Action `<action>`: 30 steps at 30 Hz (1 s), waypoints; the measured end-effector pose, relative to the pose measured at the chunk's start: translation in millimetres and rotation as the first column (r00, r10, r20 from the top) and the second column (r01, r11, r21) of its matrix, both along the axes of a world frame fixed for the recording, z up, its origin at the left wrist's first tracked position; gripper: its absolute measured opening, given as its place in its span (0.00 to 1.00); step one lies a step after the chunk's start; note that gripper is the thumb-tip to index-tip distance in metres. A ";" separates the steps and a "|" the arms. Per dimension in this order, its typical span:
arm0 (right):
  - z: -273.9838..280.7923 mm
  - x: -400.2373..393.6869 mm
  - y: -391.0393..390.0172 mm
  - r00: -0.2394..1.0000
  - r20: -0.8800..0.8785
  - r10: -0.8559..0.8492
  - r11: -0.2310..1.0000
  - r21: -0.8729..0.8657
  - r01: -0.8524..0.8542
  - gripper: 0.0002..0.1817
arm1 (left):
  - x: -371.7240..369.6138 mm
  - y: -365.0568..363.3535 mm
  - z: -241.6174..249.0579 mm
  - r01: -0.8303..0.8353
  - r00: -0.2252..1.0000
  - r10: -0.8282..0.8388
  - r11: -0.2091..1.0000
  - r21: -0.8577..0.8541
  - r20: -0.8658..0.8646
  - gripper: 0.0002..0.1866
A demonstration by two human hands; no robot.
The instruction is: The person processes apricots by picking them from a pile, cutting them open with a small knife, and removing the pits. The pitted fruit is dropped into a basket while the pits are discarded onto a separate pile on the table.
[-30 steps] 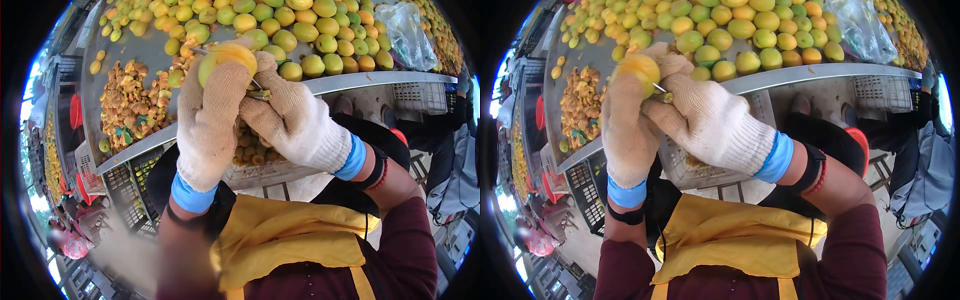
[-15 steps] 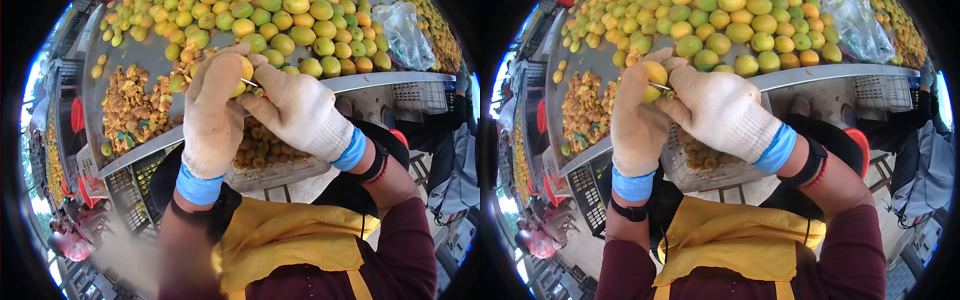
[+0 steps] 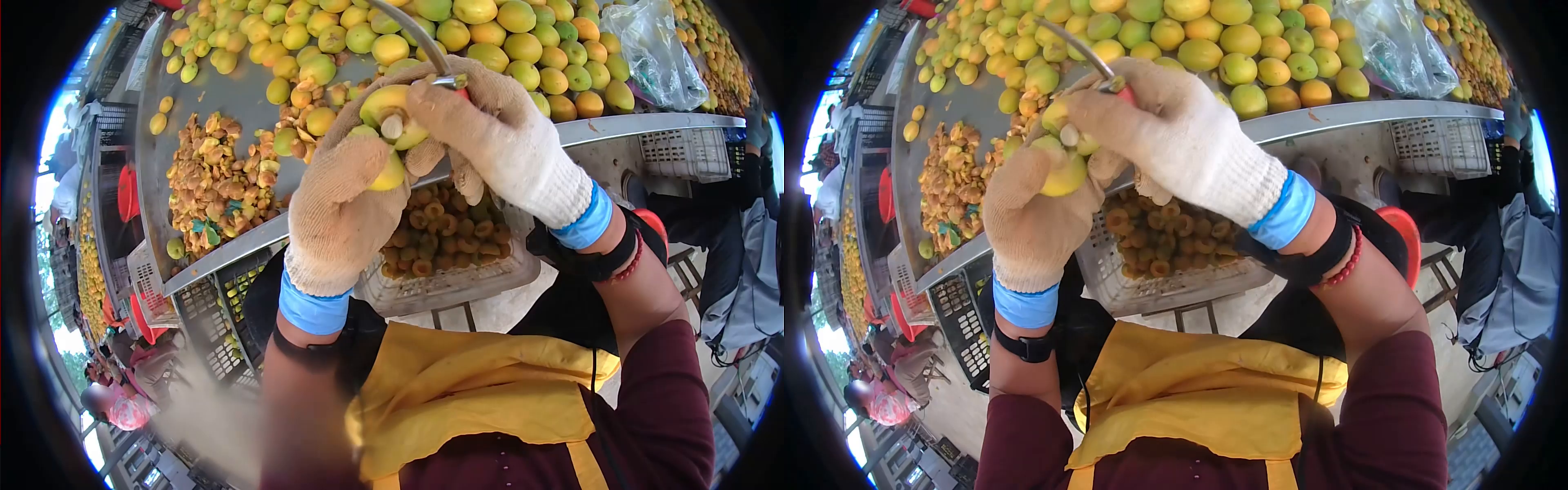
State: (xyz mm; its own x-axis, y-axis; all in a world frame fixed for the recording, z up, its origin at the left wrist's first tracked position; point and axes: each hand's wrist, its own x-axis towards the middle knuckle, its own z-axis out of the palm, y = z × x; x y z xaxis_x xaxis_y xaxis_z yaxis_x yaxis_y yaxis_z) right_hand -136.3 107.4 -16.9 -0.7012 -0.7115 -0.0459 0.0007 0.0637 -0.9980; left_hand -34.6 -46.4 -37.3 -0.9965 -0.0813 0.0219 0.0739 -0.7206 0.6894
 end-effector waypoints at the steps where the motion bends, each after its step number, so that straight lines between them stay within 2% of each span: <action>1: 3.2 -1.0 2.3 0.990 0.138 0.002 1.000 -0.002 -0.002 0.22 | -0.7 0.1 0.0 0.036 0.998 -0.036 0.999 0.001 -0.050 0.33; 2: 4.9 -1.3 3.5 0.962 0.273 0.006 1.000 -0.005 -0.004 0.21 | -0.4 -1.4 1.2 0.036 0.998 -0.036 0.999 0.001 -0.051 0.33; 3: 5.2 -0.2 3.4 0.962 0.272 0.006 1.000 -0.006 -0.005 0.21 | 0.8 -4.5 3.4 0.073 0.997 -0.073 0.997 0.008 -0.021 0.34; 5: 4.9 3.4 1.6 0.988 0.154 -0.015 0.999 0.041 0.009 0.20 | 3.7 -4.7 9.0 0.109 0.994 -0.109 0.994 0.015 0.009 0.36; 6: 0.8 4.1 -0.7 0.988 0.155 -0.015 0.999 0.041 0.009 0.20 | 5.8 -2.8 12.4 0.040 0.995 -0.038 0.999 -0.027 0.090 0.36; 7: -6.0 4.1 -3.7 1.000 0.011 -0.003 0.998 0.060 0.003 0.20 | 7.1 -1.5 14.0 -0.024 0.985 0.037 0.997 -0.075 0.167 0.36; 8: -9.0 4.0 -5.3 0.991 -0.132 0.010 0.997 0.080 0.000 0.20 | 8.1 -2.5 12.8 -0.023 0.985 0.035 0.997 -0.076 0.169 0.36; 9: -7.3 3.2 -4.0 0.991 -0.132 0.008 0.997 0.079 0.003 0.20 | 9.3 -4.8 10.1 0.002 0.977 0.017 0.996 -0.092 0.215 0.36; 11: 5.4 -1.4 -2.3 0.995 0.090 -0.050 0.980 0.197 0.031 0.20 | 8.2 -8.5 4.1 0.025 0.967 0.003 0.994 -0.106 0.256 0.35; 12: 11.2 -4.6 -1.7 0.988 0.136 -0.079 0.980 0.194 0.052 0.20 | 6.1 -11.0 0.7 -0.003 0.974 0.023 0.996 -0.090 0.223 0.35; 13: 7.4 -9.2 -1.2 0.986 0.121 -0.115 0.978 0.189 0.091 0.20 | 5.8 -13.3 -0.3 -0.031 0.981 0.045 0.997 -0.075 0.191 0.34; 14: 6.9 -13.6 -0.8 0.985 0.130 -0.117 0.971 0.224 0.086 0.20 | 5.6 -10.9 1.6 -0.120 0.956 0.140 0.989 -0.089 0.258 0.34; 16: 3.6 -21.4 0.0 0.984 0.137 -0.115 0.964 0.254 0.077 0.19 | 4.6 -19.1 -4.1 -0.135 0.956 0.142 0.990 -0.043 0.258 0.34; 18: -4.8 -24.5 -0.4 0.953 -0.247 -0.175 0.905 0.341 0.255 0.18 | 5.9 -24.2 -7.2 -0.150 0.954 0.136 0.988 0.033 0.266 0.38; 19: -4.9 -22.5 -1.3 0.955 -0.244 -0.168 0.908 0.340 0.246 0.18 | 6.7 -20.2 -1.3 -0.158 0.952 0.144 0.987 0.031 0.269 0.38; 21: 0.9 -15.9 -0.2 0.949 -0.145 -0.281 0.959 -0.022 0.281 0.20 | 5.1 -6.6 13.0 -0.295 0.881 0.394 0.890 -0.346 0.263 0.38; 22: 6.5 -13.5 4.7 0.976 -0.120 -0.181 0.983 -0.041 0.177 0.20 | 4.4 -5.3 10.0 -0.323 0.900 0.429 0.772 -0.547 0.074 0.38; 23: 9.9 -15.3 7.5 0.977 -0.121 -0.176 0.984 -0.043 0.172 0.20 | 3.8 -7.1 11.3 -0.328 0.898 0.434 0.769 -0.548 0.071 0.38; 24: 12.5 -16.9 10.7 0.996 0.085 -0.018 0.999 -0.031 0.021 0.20 | 2.8 -8.7 13.6 -0.322 0.915 0.390 0.856 -0.404 0.098 0.37; 25: 13.8 -16.8 13.1 0.948 0.287 0.137 0.990 -0.049 -0.129 0.21 | 2.4 -9.4 14.7 -0.304 0.933 0.340 0.920 -0.247 0.117 0.37; 26: 3.9 -5.9 8.9 0.999 -0.036 0.027 0.993 -0.111 -0.031 0.19 | 4.8 -10.0 14.7 -0.302 0.934 0.338 0.921 -0.244 0.118 0.37; 27: 5.7 -4.3 7.4 0.999 -0.035 0.026 0.994 -0.106 -0.030 0.19 | 9.4 -10.5 14.8 -0.270 0.949 0.305 0.914 -0.303 0.075 0.34; 29: 14.2 -4.3 5.0 0.938 -0.329 0.106 0.970 -0.173 -0.170 0.19 | 10.8 -8.4 15.5 -0.241 0.962 0.270 0.901 -0.362 0.032 0.32; 30: 16.6 -2.4 5.8 0.964 -0.162 0.210 0.958 -0.163 -0.236 0.18 | 8.3 -5.8 17.5 -0.299 0.941 0.336 0.888 -0.349 0.049 0.33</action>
